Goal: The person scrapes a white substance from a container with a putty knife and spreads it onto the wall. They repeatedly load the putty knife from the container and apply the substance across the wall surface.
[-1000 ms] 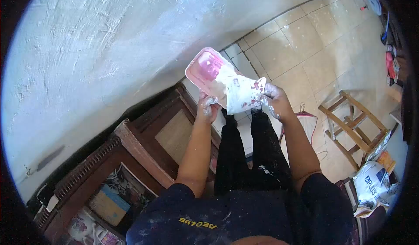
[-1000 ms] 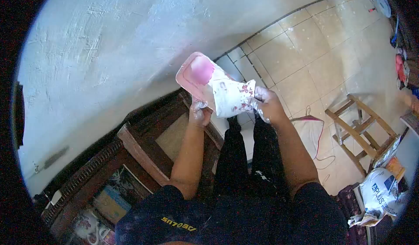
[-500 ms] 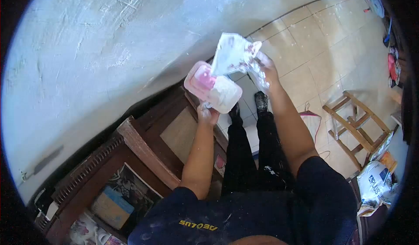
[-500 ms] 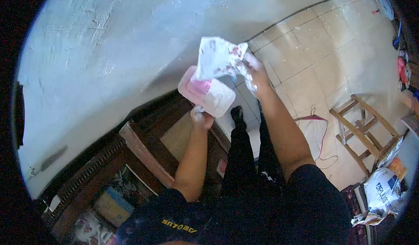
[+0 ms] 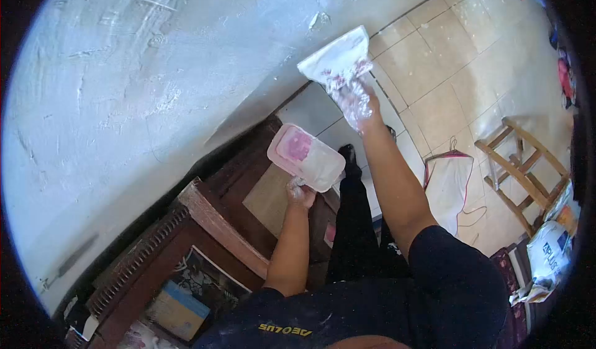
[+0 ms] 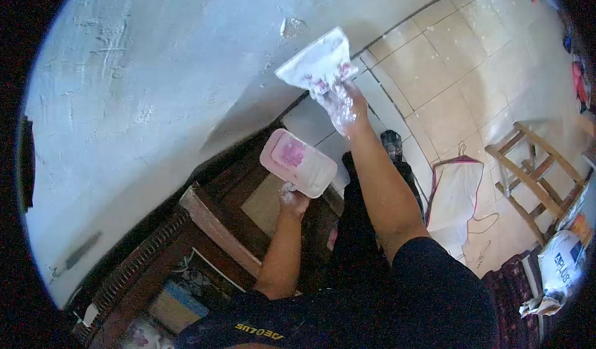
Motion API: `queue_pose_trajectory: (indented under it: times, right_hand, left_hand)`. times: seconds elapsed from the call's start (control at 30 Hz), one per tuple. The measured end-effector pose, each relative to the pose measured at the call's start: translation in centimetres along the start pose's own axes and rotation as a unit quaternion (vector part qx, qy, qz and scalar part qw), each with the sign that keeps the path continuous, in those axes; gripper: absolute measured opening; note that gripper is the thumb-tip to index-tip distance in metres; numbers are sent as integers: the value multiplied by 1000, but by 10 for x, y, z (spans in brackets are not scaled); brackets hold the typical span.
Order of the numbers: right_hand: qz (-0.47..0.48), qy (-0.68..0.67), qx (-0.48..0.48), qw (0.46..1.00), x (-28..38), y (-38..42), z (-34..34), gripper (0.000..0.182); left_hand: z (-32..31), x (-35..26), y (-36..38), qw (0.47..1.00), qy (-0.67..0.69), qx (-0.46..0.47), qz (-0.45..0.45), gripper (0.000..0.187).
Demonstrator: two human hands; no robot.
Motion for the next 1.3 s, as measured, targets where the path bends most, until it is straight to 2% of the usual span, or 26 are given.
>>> queue_pose_trajectory:
  times: [0.03, 0.1, 0.13, 0.23, 0.3, 0.37, 0.4, 0.43, 0.47, 0.5, 0.53, 0.57, 0.63, 0.67, 0.73, 0.83, 0.9, 0.93, 1.0, 1.07, 1.1, 1.13, 1.17, 1.2, 1.27, 1.3]
  right_hand:
    - [1, -3, -3, 1000, 7, 3, -17, 53]
    - [49, -12, 76, 996, 21, 2, -57, 52]
    - [78, 59, 55, 994, 21, -5, -64, 47]
    - [75, 134, -53, 987, -6, -40, -18, 38]
    - [29, 124, -82, 988, -34, -53, 44, 41]
    - [7, 212, -113, 971, -43, -31, 89, 41]
    - [4, 149, -98, 984, -43, -25, 97, 43]
    - [-2, 86, -85, 993, -38, -13, 85, 45]
    - [28, 121, -74, 989, -29, -5, 73, 46]
    - [38, 80, -2, 996, -10, -6, 35, 47]
    - [43, 35, 63, 997, 3, -2, 3, 48]
    - [72, -35, 55, 995, 22, 4, -36, 37]
    - [134, -10, 66, 989, 35, -3, -60, 36]
    - [134, -10, 66, 989, 32, -14, -54, 36]
    - [119, 129, -124, 977, 13, -43, 11, 35]
    - [126, 173, -142, 967, 0, -39, 86, 36]
    - [69, 103, -150, 981, -9, -19, 110, 38]
    - [69, 104, -149, 981, -3, -8, 93, 38]
    - [56, -8, -98, 994, 17, 8, 44, 39]
    - [43, -51, 19, 998, 39, 13, -16, 51]
    - [41, -52, 16, 998, 44, 13, -35, 51]
    - [71, 4, 13, 997, 51, 10, -55, 47]
    - [100, 60, 10, 993, 53, 5, -67, 44]
    - [99, 61, 11, 993, 48, -5, -67, 44]
    - [114, 148, -127, 974, 35, -24, -29, 32]
    - [127, 177, -153, 964, 29, -29, -5, 30]
  left_hand:
    - [-4, 0, 3, 1000, -4, -2, 2, 55]
    - [0, -2, 12, 993, -4, -117, -8, 46]
    - [4, -2, 10, 993, -6, -117, -8, 46]
    - [7, 2, 8, 995, 2, -98, 10, 44]
    - [-1, 5, 5, 997, 8, -73, 13, 42]
    - [2, 4, 8, 997, 5, -77, 4, 41]
    - [2, 3, 5, 997, 4, -82, -6, 40]
    - [-6, 3, 7, 997, 6, -80, -6, 40]
    - [-12, 2, 11, 997, -10, -74, 1, 39]
    - [-16, 3, 14, 997, -27, -70, 8, 39]
    - [6, 5, 11, 996, -29, -82, 10, 39]
    - [28, 8, -3, 997, 14, -73, 25, 40]
    - [38, 9, -10, 996, 57, -63, 37, 41]
    - [34, 9, -10, 998, 25, -44, 27, 43]
    - [16, 8, -3, 1000, -7, -20, 16, 46]
    - [-5, 6, 8, 999, -35, -23, 3, 52]
    - [9, 10, 2, 999, -47, -16, 5, 55]
    - [7, 9, 3, 999, -46, -15, 5, 55]
    - [-2, 12, 7, 996, -88, 17, 7, 57]
    - [3, 14, 8, 996, -84, -10, 1, 56]
    - [8, 13, 8, 996, -80, -33, -8, 56]
    - [14, 14, 5, 996, -80, -34, -8, 56]
    - [21, 14, -3, 997, -76, -20, -4, 55]
    - [24, 17, -6, 997, -73, -5, -1, 54]
    - [21, 18, 0, 998, -55, -6, -5, 53]
    - [19, 18, 2, 999, -39, -7, -10, 51]
Point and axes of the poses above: each hand's wrist, its own y-axis away from the middle knuckle, its own z-axis out of the back of the hand, x = y × z, the point moved 9 cm from there along -y, towards the middle knuckle, and after that the axes turned 6 degrees about -x, right-handed, at the moved point
